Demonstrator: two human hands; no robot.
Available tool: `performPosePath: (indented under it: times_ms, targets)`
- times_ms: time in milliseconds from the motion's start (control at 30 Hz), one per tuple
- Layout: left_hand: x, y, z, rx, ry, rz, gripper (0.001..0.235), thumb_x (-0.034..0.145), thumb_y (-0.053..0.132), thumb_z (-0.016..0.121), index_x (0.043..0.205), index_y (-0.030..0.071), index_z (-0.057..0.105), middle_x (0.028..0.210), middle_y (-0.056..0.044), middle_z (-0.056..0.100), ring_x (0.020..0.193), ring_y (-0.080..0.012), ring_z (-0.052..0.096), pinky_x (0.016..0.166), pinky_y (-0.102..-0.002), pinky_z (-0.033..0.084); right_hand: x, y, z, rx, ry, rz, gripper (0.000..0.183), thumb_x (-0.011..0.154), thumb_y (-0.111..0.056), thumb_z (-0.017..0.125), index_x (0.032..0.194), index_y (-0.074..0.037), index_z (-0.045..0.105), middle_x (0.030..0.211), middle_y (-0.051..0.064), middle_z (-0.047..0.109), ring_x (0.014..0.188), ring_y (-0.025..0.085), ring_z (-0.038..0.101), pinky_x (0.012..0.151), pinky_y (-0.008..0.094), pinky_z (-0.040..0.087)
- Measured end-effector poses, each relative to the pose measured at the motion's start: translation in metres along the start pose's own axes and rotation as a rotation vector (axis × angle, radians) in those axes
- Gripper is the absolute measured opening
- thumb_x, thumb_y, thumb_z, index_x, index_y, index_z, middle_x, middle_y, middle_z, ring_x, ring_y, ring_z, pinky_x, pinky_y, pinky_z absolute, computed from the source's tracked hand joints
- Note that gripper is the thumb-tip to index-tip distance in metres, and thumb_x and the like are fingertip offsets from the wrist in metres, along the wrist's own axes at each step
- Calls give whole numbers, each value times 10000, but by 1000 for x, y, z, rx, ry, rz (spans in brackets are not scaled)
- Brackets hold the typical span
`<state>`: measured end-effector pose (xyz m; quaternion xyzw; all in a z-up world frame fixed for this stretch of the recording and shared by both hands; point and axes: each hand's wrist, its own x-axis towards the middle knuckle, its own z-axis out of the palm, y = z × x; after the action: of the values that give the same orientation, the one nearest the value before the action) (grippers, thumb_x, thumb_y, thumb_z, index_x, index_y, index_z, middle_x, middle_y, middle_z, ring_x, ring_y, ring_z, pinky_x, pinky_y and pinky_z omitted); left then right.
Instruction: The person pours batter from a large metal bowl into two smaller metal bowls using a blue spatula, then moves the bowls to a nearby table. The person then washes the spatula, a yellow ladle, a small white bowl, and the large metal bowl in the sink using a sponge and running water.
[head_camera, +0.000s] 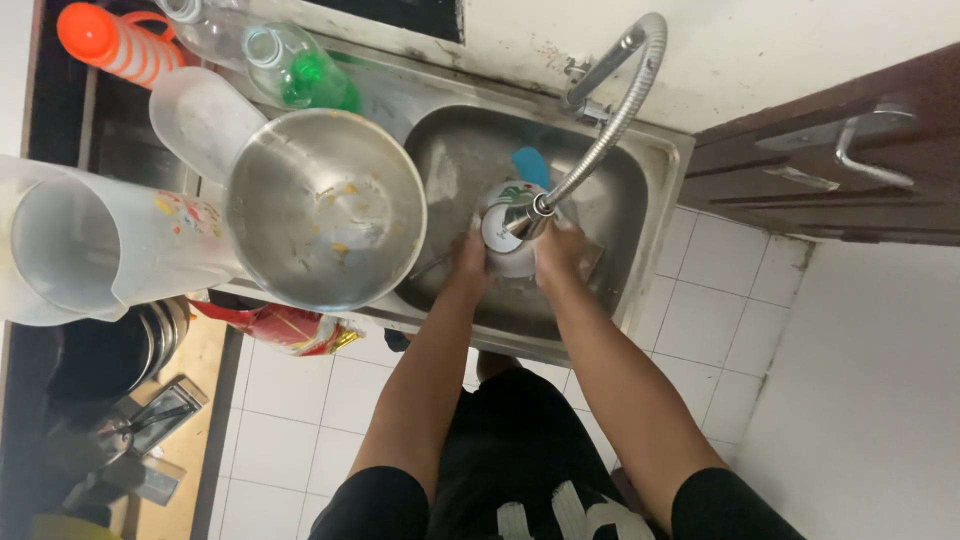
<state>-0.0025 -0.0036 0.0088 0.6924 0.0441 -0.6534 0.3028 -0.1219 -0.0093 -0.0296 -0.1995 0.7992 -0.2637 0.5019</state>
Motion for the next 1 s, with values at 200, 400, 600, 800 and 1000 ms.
performPosePath:
  times_ms: [200,400,600,800,1000]
  targets:
    - [-3,-12,-16,-363,-255,-90,933,899,723,568,1601,155,330,1670,-175,264,1528,-405,271,1220,-604,329,0,25,26,-475,310,-993,267,921,-278,761,800,-60,665,710,166,684,720,378,688,607,422,513]
    - [75,-60,-45,-757,-347,-156,677,762,685,736,1189,159,742,1184,-128,723,1016,-327,694,953,-504,545,-52,-14,26,-649,-425,-371,649,941,-700,482,1296,-190,669,1217,142,686,1190,324,626,1042,457,479]
    - [86,-59,-40,-649,-471,-220,660,785,658,660,1228,177,745,1272,-146,703,1140,-361,658,1069,-536,464,5,13,69,-166,-344,-301,547,991,-508,496,1252,-41,610,1219,210,678,1191,329,620,1103,458,446]
    - [67,-46,-47,-631,-550,-261,523,815,626,585,1123,239,757,1193,-116,726,1111,-315,684,1086,-500,466,1,-15,14,-304,-148,-907,170,892,-278,802,920,-179,666,758,-10,702,740,136,662,730,306,533]
    - [85,-58,-42,-505,-489,-182,450,843,577,636,1088,218,754,1125,-121,738,1030,-293,705,1005,-481,513,-22,-19,-7,-55,-298,-95,281,833,-200,725,1100,-125,683,1053,66,737,978,211,685,896,388,526]
